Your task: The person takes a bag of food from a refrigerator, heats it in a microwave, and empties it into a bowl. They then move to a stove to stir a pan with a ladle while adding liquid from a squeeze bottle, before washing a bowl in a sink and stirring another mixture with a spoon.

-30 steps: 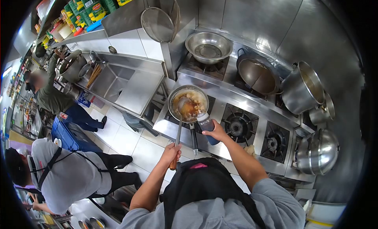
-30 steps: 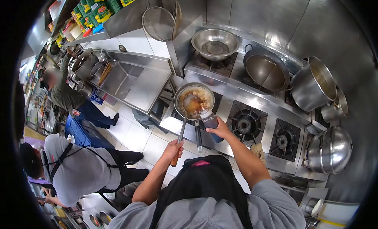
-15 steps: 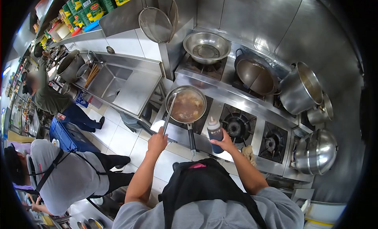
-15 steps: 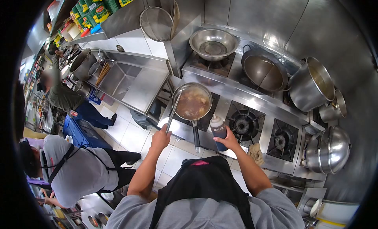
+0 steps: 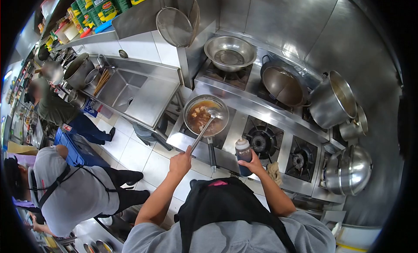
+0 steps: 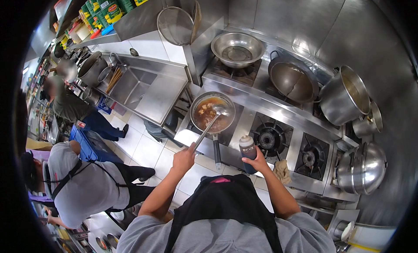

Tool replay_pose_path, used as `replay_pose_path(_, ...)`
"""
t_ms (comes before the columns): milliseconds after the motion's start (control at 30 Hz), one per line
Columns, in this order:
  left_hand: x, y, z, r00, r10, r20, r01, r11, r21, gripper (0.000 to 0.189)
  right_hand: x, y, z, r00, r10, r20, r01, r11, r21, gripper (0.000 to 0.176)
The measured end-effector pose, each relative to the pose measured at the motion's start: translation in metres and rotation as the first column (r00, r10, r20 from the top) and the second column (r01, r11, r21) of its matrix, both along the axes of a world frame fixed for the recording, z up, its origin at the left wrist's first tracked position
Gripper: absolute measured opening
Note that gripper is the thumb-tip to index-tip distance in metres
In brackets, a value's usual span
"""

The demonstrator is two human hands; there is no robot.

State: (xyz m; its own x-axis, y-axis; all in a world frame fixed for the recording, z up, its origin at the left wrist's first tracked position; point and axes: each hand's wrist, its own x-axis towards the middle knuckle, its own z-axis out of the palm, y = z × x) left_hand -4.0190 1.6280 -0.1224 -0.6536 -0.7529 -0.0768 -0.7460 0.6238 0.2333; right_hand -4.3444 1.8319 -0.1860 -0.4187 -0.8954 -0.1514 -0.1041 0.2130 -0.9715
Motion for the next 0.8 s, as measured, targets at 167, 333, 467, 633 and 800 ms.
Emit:
replay_pose_path(167,0.039,0.015,0.0,0.999,0.044,0.018,-0.043,0.999,-0.014,0.055,0.001,-0.015,0.01,0.999,0.017,-0.051,-0.015,0.998,0.055,0.085)
replay_pose_path(333,0.079,0.002,0.008,0.991,0.13,0.033,-0.129,0.991,-0.035,0.06,0.004,-0.055,0.024,0.979,0.154,-0.134,-0.137,0.982,0.13,0.08)
replay_pose_path(467,0.079,-0.013,0.021,0.975,0.218,-0.047,-0.217,0.976,0.03,0.058,0.004,-0.106,0.001,0.977,0.212,0.003,-0.207,0.949,0.237,0.077)
replay_pose_path(633,0.042,-0.025,-0.015,0.916,0.292,-0.274,-0.237,0.947,0.216,0.055,0.027,-0.155,0.023,0.913,0.321,0.251,-0.4,0.824,0.402,0.065)
replay_pose_path(800,0.026,-0.001,-0.07,0.802,0.33,-0.499,-0.23,0.94,0.252,0.048,0.035,-0.161,0.033,0.906,0.224,0.358,-0.391,0.769,0.507,0.064)
